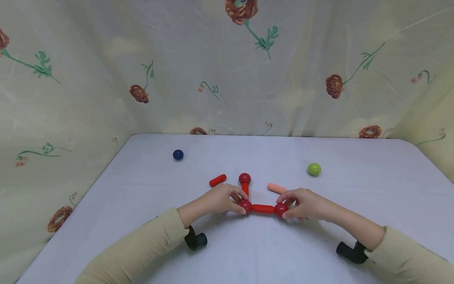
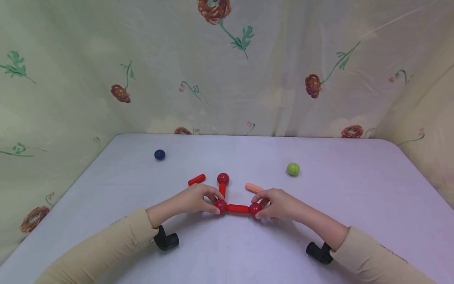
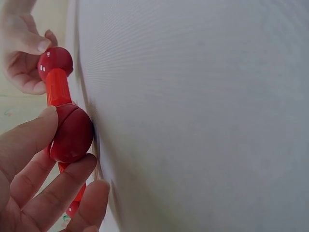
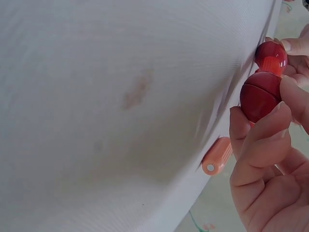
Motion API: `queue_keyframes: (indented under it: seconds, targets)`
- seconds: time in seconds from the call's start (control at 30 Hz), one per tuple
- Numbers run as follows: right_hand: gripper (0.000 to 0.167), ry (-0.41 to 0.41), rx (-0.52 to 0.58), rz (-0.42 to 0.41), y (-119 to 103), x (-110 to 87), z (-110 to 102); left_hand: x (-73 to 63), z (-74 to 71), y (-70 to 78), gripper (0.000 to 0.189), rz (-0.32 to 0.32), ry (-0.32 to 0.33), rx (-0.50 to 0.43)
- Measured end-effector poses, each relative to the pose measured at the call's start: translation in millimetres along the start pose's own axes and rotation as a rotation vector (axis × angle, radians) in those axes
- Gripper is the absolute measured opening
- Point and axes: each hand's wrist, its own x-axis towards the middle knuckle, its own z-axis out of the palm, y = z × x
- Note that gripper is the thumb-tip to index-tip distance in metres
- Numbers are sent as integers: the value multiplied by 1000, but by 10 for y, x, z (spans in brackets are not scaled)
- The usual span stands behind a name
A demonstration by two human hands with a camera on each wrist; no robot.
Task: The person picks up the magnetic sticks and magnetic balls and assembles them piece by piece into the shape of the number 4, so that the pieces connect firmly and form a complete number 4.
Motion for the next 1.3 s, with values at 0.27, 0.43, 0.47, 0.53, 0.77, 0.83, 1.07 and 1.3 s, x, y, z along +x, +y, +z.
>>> queue_keyframes:
  seconds: [0.27,0.43,0.47,0.53,0.77,0.83,1.07,1.3]
  targets:
    - [35,-14,7,-2,33,10,-7,-11,-8,6,31,13,3,10]
    - [33,-24,12,5,45,1,-27,-13,-8,16,30,23,1,15]
    - [33,-24,14,8,42,-1,-36,-11,-7,15,30,23,2,15]
    - [34,-24,20,11,36,-6,-63,-8,-5,10,30,23,4,13]
    - [37,12,7,-16,29,-26,-207,-11,-1,12,30,21,8,7]
    - [37,33,3,-25,36,-19,-252,-12,-1,14,30,21,8,7]
    - [38,101,-45,-41,34,81,-352,-13,-8,15,31,25,9,12]
    - [39,105,-79,-7,6,234,-357,-12,0,4,32,25,5,2]
